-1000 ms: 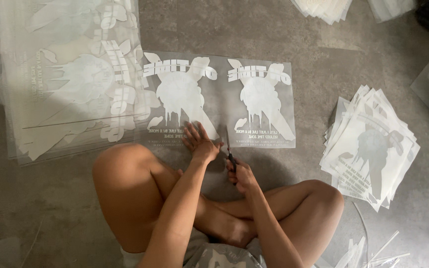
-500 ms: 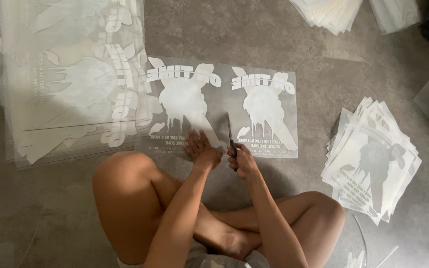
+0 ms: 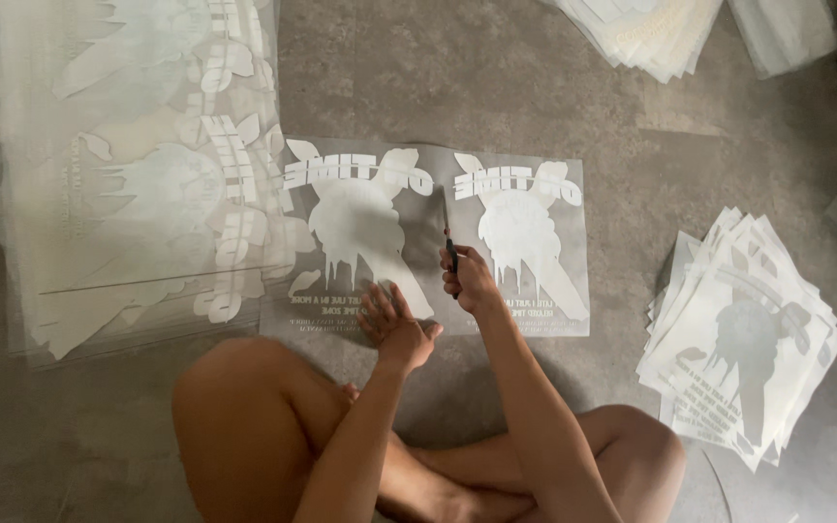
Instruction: The person sits on the floor and uses scissors to cut out a printed design from a sheet of paper. They repeatedly trim the edges of the design, separating it from the surrounding material, and place the finished cutouts onto a pile.
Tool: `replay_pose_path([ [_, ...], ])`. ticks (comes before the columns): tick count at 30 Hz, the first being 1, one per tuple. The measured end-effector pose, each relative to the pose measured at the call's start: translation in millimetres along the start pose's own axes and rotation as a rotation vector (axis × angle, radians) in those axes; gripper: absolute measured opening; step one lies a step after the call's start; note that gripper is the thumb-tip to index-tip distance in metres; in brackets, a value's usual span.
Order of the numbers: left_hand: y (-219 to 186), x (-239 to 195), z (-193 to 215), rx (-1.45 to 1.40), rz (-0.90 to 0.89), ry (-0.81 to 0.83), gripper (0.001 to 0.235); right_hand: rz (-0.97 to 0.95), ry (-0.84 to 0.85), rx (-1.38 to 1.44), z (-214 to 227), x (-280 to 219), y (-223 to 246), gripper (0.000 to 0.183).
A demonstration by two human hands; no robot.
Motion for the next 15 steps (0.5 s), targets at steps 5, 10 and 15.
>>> replay_pose_path([
  [5, -4, -1, 1, -0.011, 0.018, 0.018, 0.099, 0.012, -0.034, -0.013, -12, 38, 24, 0.031],
  [10, -2, 4, -6, 0.052, 0.035, -0.043, 0.102, 0.059, 0.003, -0.115, -29, 87, 56, 0.016],
  [15, 1, 12, -11, 0.094, 0.016, -0.115, 0.101, 0.124, -0.076, -0.177, -22, 98, 74, 0.012],
])
Point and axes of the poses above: each hand's wrist, its own x-axis towards the middle knuckle, its own z-axis out of the back of the hand, y = z × x, the point moved 8 cm from there along x, towards the middle knuckle, and after that the axes turned 2 degrees about z, right-handed, at the moved point
